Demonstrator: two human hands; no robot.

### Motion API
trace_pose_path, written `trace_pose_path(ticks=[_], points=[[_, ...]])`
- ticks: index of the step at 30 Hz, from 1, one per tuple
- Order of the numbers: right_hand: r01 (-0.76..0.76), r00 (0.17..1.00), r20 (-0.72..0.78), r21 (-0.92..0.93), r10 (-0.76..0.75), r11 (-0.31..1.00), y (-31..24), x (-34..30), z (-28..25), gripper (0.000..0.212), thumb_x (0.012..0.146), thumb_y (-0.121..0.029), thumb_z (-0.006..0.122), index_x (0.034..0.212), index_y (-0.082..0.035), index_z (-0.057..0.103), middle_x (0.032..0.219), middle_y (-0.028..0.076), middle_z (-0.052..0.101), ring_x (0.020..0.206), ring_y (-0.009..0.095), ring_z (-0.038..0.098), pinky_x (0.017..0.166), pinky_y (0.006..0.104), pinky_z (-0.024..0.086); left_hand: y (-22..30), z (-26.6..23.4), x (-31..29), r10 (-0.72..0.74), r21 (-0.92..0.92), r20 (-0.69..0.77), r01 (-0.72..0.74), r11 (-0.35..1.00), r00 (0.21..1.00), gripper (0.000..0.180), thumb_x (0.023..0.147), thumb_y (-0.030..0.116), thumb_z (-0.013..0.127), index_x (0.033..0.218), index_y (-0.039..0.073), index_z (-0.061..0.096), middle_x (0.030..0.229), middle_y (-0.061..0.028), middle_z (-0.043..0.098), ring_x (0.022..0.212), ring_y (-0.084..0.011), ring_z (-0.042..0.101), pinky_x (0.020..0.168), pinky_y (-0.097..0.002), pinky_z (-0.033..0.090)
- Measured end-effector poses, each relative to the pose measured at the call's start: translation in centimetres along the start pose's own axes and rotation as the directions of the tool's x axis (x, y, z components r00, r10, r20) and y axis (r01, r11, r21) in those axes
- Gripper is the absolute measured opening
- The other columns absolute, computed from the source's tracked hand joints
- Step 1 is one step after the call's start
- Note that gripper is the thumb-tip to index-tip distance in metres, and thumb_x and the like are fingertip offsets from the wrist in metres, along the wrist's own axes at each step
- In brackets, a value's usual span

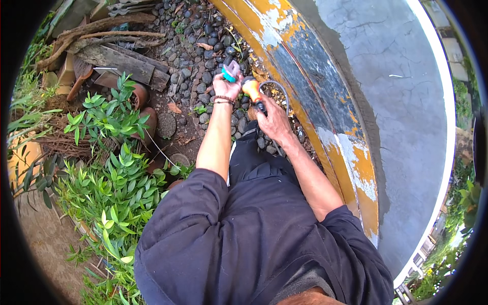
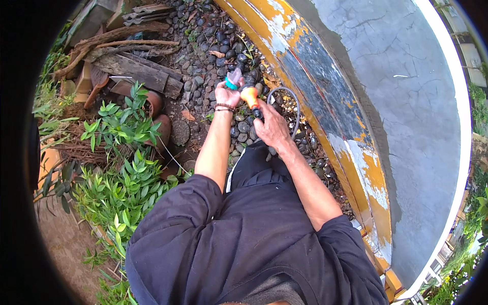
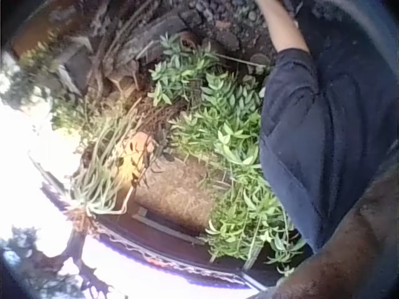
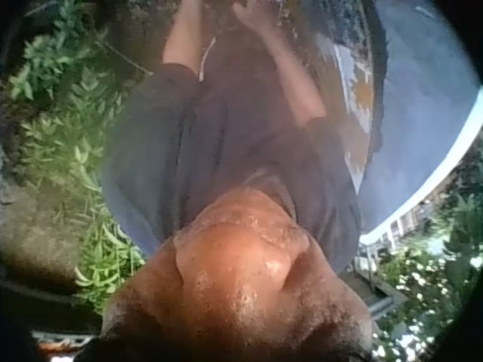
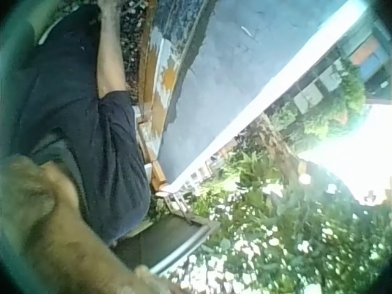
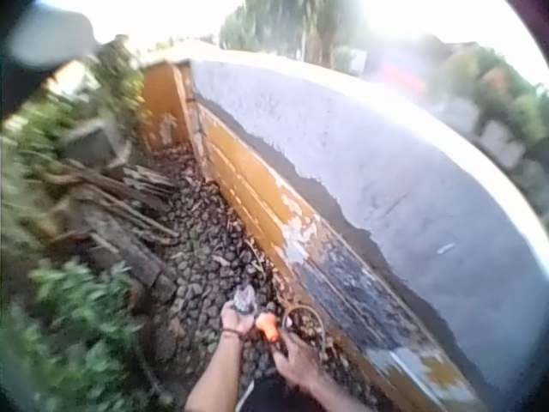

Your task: Washing and scrubbing an exterior wall using a water hose and a scrub brush.

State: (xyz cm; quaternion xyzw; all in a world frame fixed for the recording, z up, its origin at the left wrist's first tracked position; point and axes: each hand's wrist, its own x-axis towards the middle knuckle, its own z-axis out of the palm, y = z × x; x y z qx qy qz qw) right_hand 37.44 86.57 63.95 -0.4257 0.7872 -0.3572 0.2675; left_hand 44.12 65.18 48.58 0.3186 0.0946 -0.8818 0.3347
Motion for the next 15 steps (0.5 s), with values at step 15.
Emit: trace_pose_path(ticks=[15], points=[[0.032, 0.997, 0.078, -0.234, -0.014, 0.972, -1.9, 1.1, -1.2, 0.031, 0.083, -0.028, 0.076, 0.105, -0.008, 0.067, 0.097, 0.013, 0.073, 0.088, 0.036, 0.071, 0.078, 0.0466, 0.058, 3.1, 1.5, 4.2, -0.015, -0.135, 0.065, 0.024, 0.991, 0.998, 0.042, 0.094, 0.018, 0.039, 0.125, -0.006, 0.055, 0.110, -0.0229, 0.065, 0.096, -0.0397, 0.064, 0.088, -0.0532, 0.058]])
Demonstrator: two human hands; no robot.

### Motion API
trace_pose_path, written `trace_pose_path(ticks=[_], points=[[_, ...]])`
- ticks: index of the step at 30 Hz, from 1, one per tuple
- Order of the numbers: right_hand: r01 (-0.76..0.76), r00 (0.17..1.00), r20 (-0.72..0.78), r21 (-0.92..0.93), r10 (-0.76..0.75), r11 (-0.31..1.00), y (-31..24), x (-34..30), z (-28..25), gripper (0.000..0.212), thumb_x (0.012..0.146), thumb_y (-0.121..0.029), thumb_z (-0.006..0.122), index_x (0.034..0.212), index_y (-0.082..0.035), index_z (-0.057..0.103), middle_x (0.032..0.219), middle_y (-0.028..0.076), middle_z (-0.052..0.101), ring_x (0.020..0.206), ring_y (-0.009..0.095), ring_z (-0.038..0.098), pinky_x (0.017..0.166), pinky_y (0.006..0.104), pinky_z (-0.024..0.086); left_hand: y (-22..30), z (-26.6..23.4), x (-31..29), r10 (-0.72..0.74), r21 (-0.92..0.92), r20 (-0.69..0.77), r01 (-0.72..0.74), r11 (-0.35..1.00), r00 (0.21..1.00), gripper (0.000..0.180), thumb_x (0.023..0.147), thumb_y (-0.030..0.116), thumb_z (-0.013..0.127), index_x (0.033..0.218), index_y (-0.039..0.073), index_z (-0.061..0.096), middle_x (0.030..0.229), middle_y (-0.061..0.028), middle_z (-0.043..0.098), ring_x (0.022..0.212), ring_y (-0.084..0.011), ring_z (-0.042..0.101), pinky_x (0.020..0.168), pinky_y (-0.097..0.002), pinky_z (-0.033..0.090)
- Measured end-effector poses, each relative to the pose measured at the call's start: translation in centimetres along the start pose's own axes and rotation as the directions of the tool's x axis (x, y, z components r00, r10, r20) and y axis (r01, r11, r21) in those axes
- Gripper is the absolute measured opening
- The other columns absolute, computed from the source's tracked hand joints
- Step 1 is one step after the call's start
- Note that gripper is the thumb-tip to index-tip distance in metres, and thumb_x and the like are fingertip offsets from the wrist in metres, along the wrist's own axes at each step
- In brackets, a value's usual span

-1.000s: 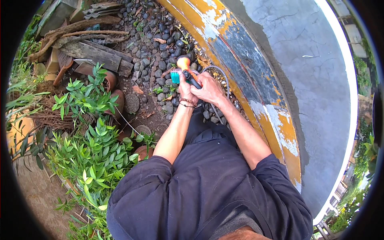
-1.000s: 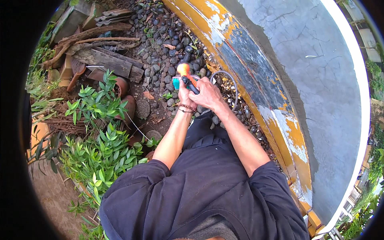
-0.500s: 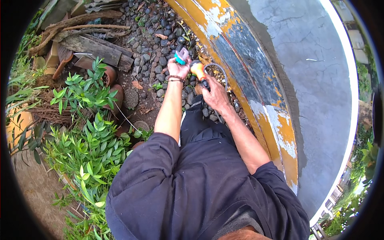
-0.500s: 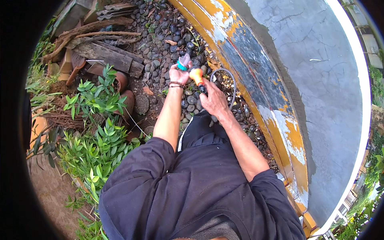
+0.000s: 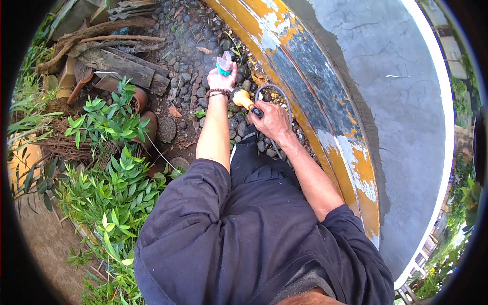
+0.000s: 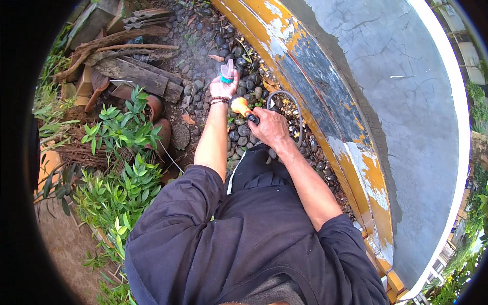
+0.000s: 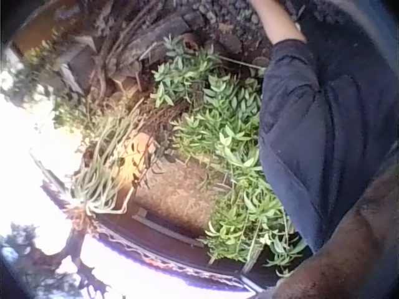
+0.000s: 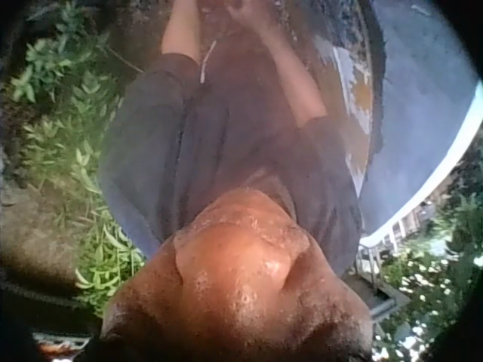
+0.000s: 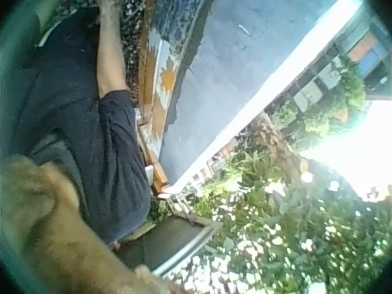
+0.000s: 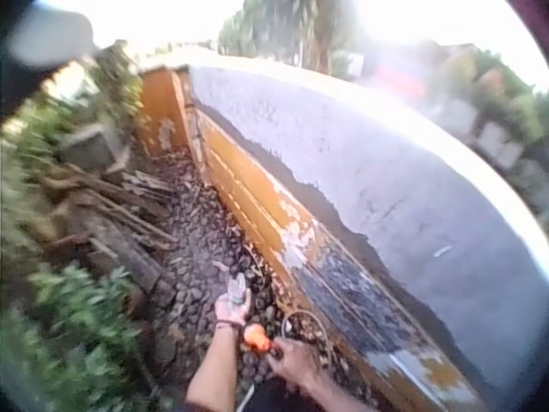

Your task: Washing and scrubbing an exterior wall using a water hose and a scrub brush.

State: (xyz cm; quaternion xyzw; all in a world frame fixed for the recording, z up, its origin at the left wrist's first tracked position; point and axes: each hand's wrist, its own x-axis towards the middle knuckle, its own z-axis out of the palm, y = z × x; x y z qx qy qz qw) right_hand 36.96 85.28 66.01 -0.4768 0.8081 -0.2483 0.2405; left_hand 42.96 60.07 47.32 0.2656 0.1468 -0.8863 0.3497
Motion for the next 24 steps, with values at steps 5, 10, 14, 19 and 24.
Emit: trace_pose_path(ticks=[5, 10, 14, 19, 24], points=[[-0.075, 0.996, -0.050, 0.009, 0.075, 0.997, 0.1, 0.2, 0.2, 0.033, 0.083, -0.030, 0.075, 0.107, -0.008, 0.069, 0.095, 0.015, 0.073, 0.086, 0.036, 0.072, 0.076, 0.0473, 0.057, 2.0, -0.1, 0.5, 0.070, -0.079, -0.204, -0.088, 0.993, 0.976, 0.046, 0.089, 0.032, 0.040, 0.115, -0.001, 0.060, 0.096, -0.0180, 0.063, 0.080, -0.0317, 0.062, 0.076, -0.0493, 0.052], [-0.115, 0.990, -0.079, 0.038, 0.118, 0.993, 0.5, 0.4, 0.7, 0.033, 0.082, -0.032, 0.076, 0.105, -0.009, 0.069, 0.088, 0.014, 0.073, 0.083, 0.036, 0.072, 0.073, 0.0475, 0.056, 2.8, 0.1, 0.8, 0.106, 0.050, -0.314, -0.095, 0.994, 0.943, 0.045, 0.085, 0.041, 0.045, 0.107, 0.006, 0.062, 0.090, -0.0145, 0.061, 0.080, -0.0299, 0.060, 0.089, -0.0550, 0.046], [-0.124, 0.988, -0.089, 0.046, 0.128, 0.991, 0.4, 0.7, 1.0, 0.033, 0.082, -0.033, 0.075, 0.104, -0.009, 0.069, 0.084, 0.015, 0.073, 0.080, 0.037, 0.072, 0.072, 0.0471, 0.056, 2.6, 0.1, 1.5, 0.139, 0.027, -0.333, -0.138, 0.990, 0.933, 0.041, 0.084, 0.039, 0.048, 0.101, 0.005, 0.063, 0.095, -0.0145, 0.063, 0.093, -0.0339, 0.062, 0.097, -0.0589, 0.046], [-0.172, 0.984, -0.041, 0.032, 0.174, 0.984, 0.2, 1.1, 0.8, 0.035, 0.083, -0.036, 0.074, 0.104, -0.009, 0.070, 0.082, 0.016, 0.073, 0.079, 0.037, 0.072, 0.072, 0.0484, 0.056, 2.7, -0.4, 1.4, 0.196, 0.067, -0.510, -0.189, 0.980, 0.838, 0.040, 0.087, 0.039, 0.047, 0.103, 0.006, 0.063, 0.097, -0.0136, 0.064, 0.091, -0.0323, 0.062, 0.096, -0.0575, 0.047], [-0.203, 0.979, -0.024, -0.056, 0.202, 0.978, 0.3, 1.2, 0.2, 0.036, 0.083, -0.037, 0.071, 0.106, -0.009, 0.072, 0.082, 0.018, 0.073, 0.079, 0.038, 0.071, 0.074, 0.0496, 0.056, 3.2, -0.4, 0.3, 0.260, 0.223, -0.543, -0.161, 0.961, 0.799, 0.041, 0.086, 0.043, 0.052, 0.111, 0.012, 0.060, 0.109, -0.0100, 0.062, 0.092, -0.0308, 0.064, 0.101, -0.0538, 0.043]])
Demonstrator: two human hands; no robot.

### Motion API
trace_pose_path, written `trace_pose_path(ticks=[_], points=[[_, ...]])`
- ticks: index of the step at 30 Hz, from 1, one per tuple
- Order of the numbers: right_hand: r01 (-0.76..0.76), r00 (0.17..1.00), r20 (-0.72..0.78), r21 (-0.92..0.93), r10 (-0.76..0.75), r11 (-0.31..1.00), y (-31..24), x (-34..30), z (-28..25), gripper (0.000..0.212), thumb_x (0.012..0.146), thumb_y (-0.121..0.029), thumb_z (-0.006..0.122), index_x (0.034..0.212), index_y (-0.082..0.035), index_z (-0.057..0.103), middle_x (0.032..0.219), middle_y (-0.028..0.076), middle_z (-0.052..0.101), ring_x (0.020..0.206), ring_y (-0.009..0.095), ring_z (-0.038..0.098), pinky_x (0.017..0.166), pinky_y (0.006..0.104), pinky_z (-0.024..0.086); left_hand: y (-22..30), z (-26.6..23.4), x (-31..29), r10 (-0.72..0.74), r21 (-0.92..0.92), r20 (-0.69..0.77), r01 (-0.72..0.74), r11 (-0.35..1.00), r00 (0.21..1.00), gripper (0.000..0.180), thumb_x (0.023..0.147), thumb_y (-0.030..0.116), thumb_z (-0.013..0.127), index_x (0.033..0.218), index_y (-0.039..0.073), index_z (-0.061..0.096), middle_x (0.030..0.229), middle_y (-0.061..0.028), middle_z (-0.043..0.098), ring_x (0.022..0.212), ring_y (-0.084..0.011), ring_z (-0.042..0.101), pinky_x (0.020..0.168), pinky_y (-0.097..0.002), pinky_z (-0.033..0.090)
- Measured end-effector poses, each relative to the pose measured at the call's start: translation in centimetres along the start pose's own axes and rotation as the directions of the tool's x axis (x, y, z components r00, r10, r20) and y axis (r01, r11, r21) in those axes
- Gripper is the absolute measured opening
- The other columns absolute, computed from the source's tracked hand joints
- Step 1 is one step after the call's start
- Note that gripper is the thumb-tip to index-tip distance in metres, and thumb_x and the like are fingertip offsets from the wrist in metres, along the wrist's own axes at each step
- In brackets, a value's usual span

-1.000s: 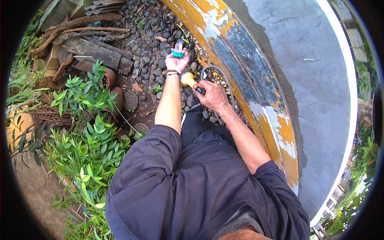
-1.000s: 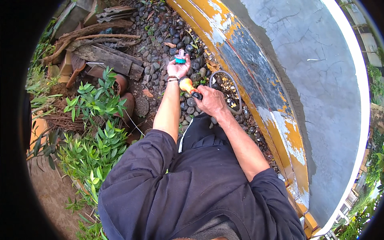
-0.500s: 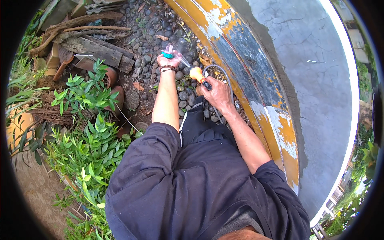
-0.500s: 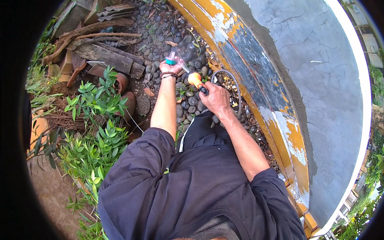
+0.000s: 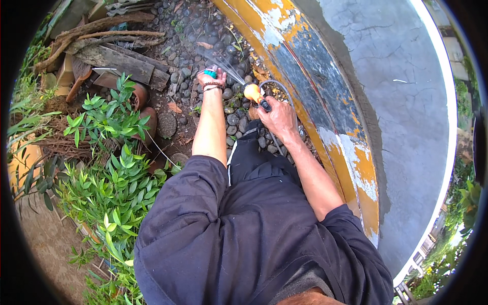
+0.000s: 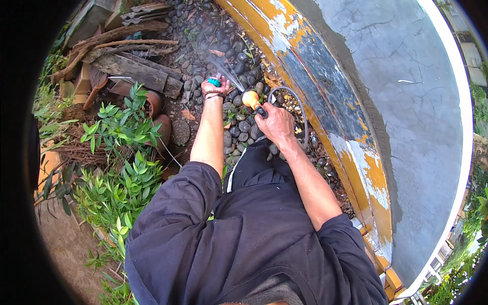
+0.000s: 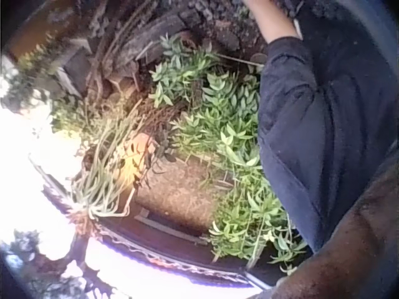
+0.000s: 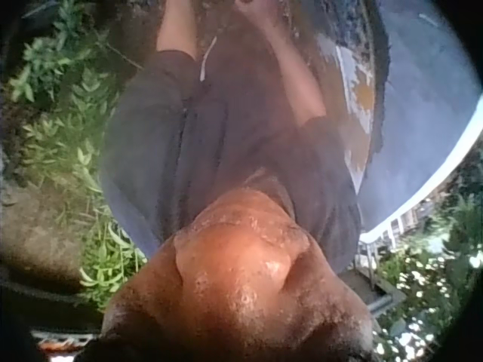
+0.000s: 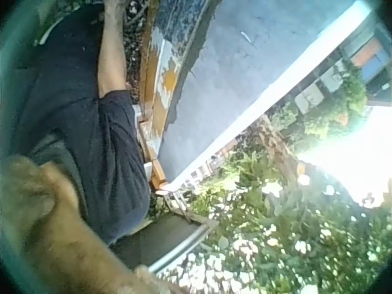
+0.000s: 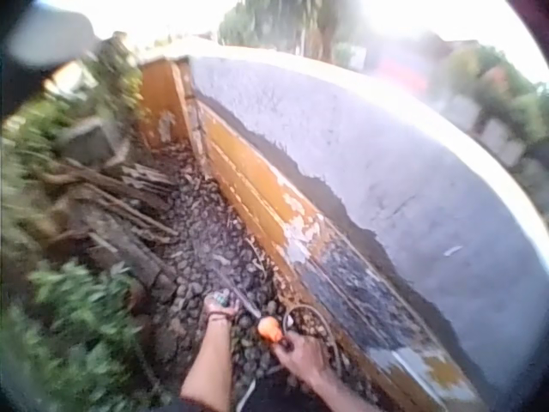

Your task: Washing and scrubbing an exterior wall using a water hose and a scrub brush.

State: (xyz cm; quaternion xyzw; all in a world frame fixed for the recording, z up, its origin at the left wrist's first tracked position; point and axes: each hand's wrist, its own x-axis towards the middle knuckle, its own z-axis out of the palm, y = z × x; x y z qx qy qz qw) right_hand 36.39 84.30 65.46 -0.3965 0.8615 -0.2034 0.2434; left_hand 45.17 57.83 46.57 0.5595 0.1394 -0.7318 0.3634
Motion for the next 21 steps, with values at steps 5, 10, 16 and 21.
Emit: trace_pose_path(ticks=[5, 10, 16, 21], points=[[-0.004, 0.999, -0.043, 0.046, 0.006, 0.999, -0.2, 0.2, -0.1, 0.036, 0.083, -0.037, 0.071, 0.106, -0.009, 0.073, 0.079, 0.018, 0.072, 0.079, 0.039, 0.071, 0.073, 0.0498, 0.056, -0.2, 0.7, -0.2, 0.042, 0.032, -0.003, -0.042, 0.999, 0.999, 0.034, 0.087, 0.035, 0.052, 0.106, 0.009, 0.063, 0.106, -0.0111, 0.065, 0.098, -0.0311, 0.063, 0.104, -0.0551, 0.042], [-0.011, 0.997, -0.073, 0.069, 0.016, 0.998, -0.5, 0.3, 0.0, 0.034, 0.083, -0.036, 0.071, 0.104, -0.010, 0.073, 0.075, 0.017, 0.072, 0.078, 0.039, 0.071, 0.072, 0.0495, 0.056, -0.9, 1.7, 0.7, -0.055, 0.091, 0.114, 0.045, 0.995, 0.992, 0.033, 0.087, 0.035, 0.057, 0.106, 0.008, 0.063, 0.105, -0.0116, 0.066, 0.102, -0.0327, 0.063, 0.105, -0.0609, 0.043], [-0.029, 0.997, -0.071, 0.052, 0.033, 0.998, -0.4, 0.1, -0.4, 0.034, 0.083, -0.036, 0.072, 0.104, -0.010, 0.073, 0.075, 0.017, 0.071, 0.076, 0.038, 0.071, 0.072, 0.0492, 0.056, -1.6, 2.6, 0.8, -0.040, 0.173, 0.114, 0.019, 0.985, 0.993, 0.031, 0.087, 0.035, 0.057, 0.104, 0.010, 0.064, 0.102, -0.0130, 0.066, 0.101, -0.0352, 0.061, 0.101, -0.0644, 0.046], [-0.027, 0.994, -0.102, 0.079, 0.035, 0.996, -0.5, 0.1, -1.1, 0.035, 0.082, -0.037, 0.071, 0.106, -0.011, 0.074, 0.077, 0.017, 0.072, 0.076, 0.038, 0.071, 0.071, 0.0487, 0.056, -1.5, 2.5, -0.2, -0.080, 0.125, 0.083, 0.069, 0.990, 0.993, 0.031, 0.088, 0.036, 0.049, 0.104, 0.012, 0.059, 0.109, -0.0110, 0.061, 0.105, -0.0323, 0.061, 0.105, -0.0626, 0.040]])
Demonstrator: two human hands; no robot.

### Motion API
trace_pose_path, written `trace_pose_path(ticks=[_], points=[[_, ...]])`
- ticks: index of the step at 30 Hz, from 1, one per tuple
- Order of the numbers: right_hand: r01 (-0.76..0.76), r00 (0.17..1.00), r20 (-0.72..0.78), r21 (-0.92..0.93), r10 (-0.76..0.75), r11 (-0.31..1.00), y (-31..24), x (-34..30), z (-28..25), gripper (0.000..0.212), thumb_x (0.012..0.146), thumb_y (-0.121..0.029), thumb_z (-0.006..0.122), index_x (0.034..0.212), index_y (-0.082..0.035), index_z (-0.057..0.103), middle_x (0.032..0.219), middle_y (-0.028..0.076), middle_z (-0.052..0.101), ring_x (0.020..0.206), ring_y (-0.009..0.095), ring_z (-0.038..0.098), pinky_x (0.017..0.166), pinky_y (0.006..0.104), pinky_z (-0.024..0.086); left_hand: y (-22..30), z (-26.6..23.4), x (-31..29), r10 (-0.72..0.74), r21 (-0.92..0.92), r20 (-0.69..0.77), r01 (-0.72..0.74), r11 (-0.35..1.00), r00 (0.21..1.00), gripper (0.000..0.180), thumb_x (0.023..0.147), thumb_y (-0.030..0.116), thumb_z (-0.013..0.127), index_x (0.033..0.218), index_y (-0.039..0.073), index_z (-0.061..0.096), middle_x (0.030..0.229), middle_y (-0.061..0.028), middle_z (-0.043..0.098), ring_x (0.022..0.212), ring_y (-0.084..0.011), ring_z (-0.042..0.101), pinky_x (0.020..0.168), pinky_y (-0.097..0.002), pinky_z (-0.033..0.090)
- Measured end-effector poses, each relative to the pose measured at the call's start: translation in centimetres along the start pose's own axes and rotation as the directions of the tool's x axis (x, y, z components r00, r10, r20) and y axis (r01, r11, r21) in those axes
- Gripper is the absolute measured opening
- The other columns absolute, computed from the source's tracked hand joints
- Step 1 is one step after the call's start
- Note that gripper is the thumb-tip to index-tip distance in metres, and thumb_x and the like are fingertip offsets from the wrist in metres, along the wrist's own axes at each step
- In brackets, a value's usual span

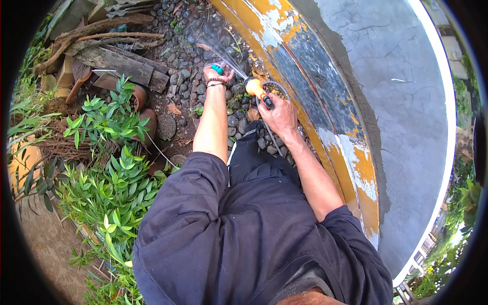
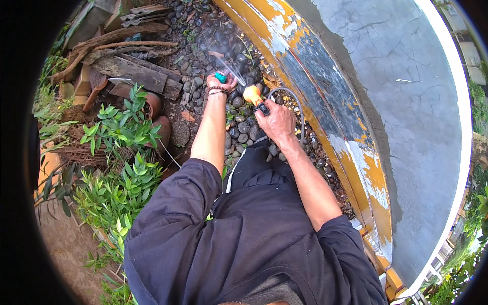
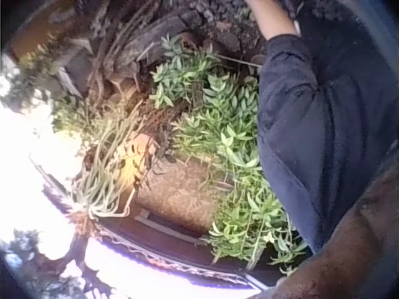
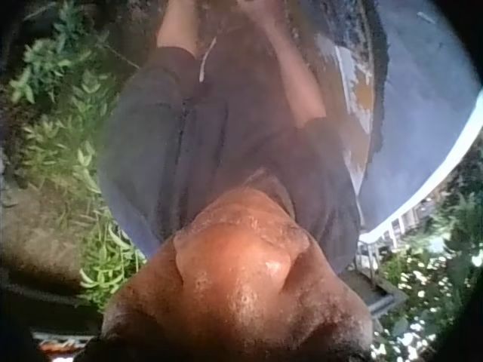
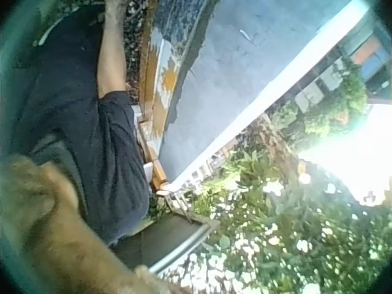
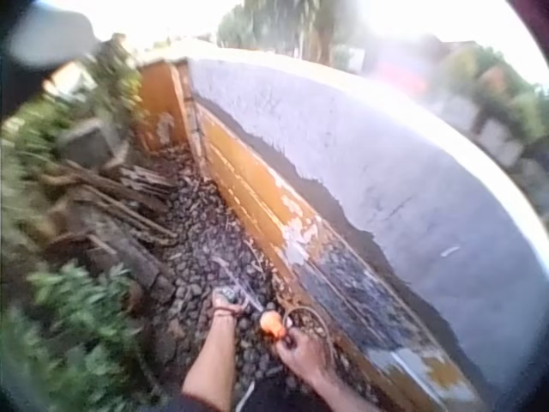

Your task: Washing and scrubbing an exterior wall using a water hose and a scrub brush.

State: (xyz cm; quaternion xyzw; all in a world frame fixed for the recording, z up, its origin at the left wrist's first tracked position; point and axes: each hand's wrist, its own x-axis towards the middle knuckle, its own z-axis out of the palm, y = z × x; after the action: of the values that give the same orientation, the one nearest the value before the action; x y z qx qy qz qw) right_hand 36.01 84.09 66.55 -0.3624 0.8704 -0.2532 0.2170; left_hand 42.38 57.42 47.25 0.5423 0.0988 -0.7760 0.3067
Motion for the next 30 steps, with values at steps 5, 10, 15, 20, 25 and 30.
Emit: trace_pose_path(ticks=[5, 10, 15, 20, 25, 30], points=[[0.014, 1.000, -0.017, 0.010, -0.014, 1.000, -0.2, 0.0, -0.2, 0.035, 0.082, -0.036, 0.071, 0.106, -0.011, 0.074, 0.075, 0.016, 0.072, 0.073, 0.038, 0.071, 0.069, 0.0476, 0.056, -0.1, -0.4, -0.3, -0.016, -0.076, -0.048, 0.012, 0.997, 0.999, 0.035, 0.086, 0.036, 0.051, 0.110, 0.012, 0.060, 0.117, -0.0101, 0.060, 0.108, -0.0324, 0.060, 0.106, -0.0609, 0.039], [0.020, 0.999, -0.042, 0.012, -0.019, 1.000, 0.0, 0.1, -0.4, 0.035, 0.082, -0.036, 0.071, 0.106, -0.011, 0.075, 0.073, 0.016, 0.071, 0.071, 0.037, 0.071, 0.068, 0.0471, 0.056, 0.2, -1.0, 0.0, 0.007, -0.041, -0.074, -0.010, 0.999, 0.997, 0.035, 0.086, 0.035, 0.052, 0.110, 0.012, 0.061, 0.110, -0.0088, 0.063, 0.104, -0.0308, 0.060, 0.105, -0.0573, 0.040], [-0.001, 0.997, -0.071, 0.028, 0.003, 1.000, -0.5, 0.5, -1.4, 0.030, 0.083, -0.035, 0.071, 0.100, -0.010, 0.073, 0.074, 0.016, 0.070, 0.070, 0.038, 0.069, 0.064, 0.0476, 0.053, 0.7, -1.4, 0.3, 0.064, 0.025, -0.023, -0.063, 0.998, 0.998, 0.026, 0.083, 0.026, 0.056, 0.103, 0.010, 0.061, 0.097, -0.0124, 0.065, 0.092, -0.0332, 0.061, 0.097, -0.0578, 0.046], [0.141, 0.963, -0.252, 0.152, -0.100, 0.978, -1.6, 1.1, -3.7, 0.024, 0.083, -0.029, 0.074, 0.093, -0.008, 0.070, 0.076, 0.017, 0.070, 0.072, 0.040, 0.068, 0.063, 0.0471, 0.052, 0.3, -2.9, 0.1, 0.015, 0.014, -0.028, -0.015, 1.000, 1.000, 0.036, 0.084, 0.028, 0.056, 0.115, 0.010, 0.059, 0.108, -0.0134, 0.064, 0.100, -0.0345, 0.060, 0.097, -0.0599, 0.049], [0.157, 0.954, -0.274, 0.104, -0.123, 0.982, -2.6, 2.1, -5.3, 0.024, 0.083, -0.028, 0.074, 0.095, -0.007, 0.071, 0.075, 0.016, 0.070, 0.071, 0.039, 0.069, 0.063, 0.0458, 0.052, -0.2, -4.8, 0.1, -0.005, 0.006, -0.018, 0.005, 1.000, 1.000, 0.035, 0.086, 0.031, 0.055, 0.114, 0.010, 0.060, 0.108, -0.0134, 0.064, 0.102, -0.0344, 0.060, 0.097, -0.0597, 0.049], [0.236, 0.919, -0.357, 0.159, -0.167, 0.959, -2.7, 2.4, -5.6, 0.025, 0.081, -0.027, 0.076, 0.095, -0.007, 0.072, 0.071, 0.016, 0.069, 0.067, 0.037, 0.069, 0.061, 0.0444, 0.052, -0.6, -5.5, 0.0, -0.041, -0.001, -0.039, 0.041, 0.999, 0.998, 0.043, 0.085, 0.033, 0.057, 0.122, 0.010, 0.058, 0.116, -0.0141, 0.061, 0.108, -0.0354, 0.058, 0.101, -0.0587, 0.047]])
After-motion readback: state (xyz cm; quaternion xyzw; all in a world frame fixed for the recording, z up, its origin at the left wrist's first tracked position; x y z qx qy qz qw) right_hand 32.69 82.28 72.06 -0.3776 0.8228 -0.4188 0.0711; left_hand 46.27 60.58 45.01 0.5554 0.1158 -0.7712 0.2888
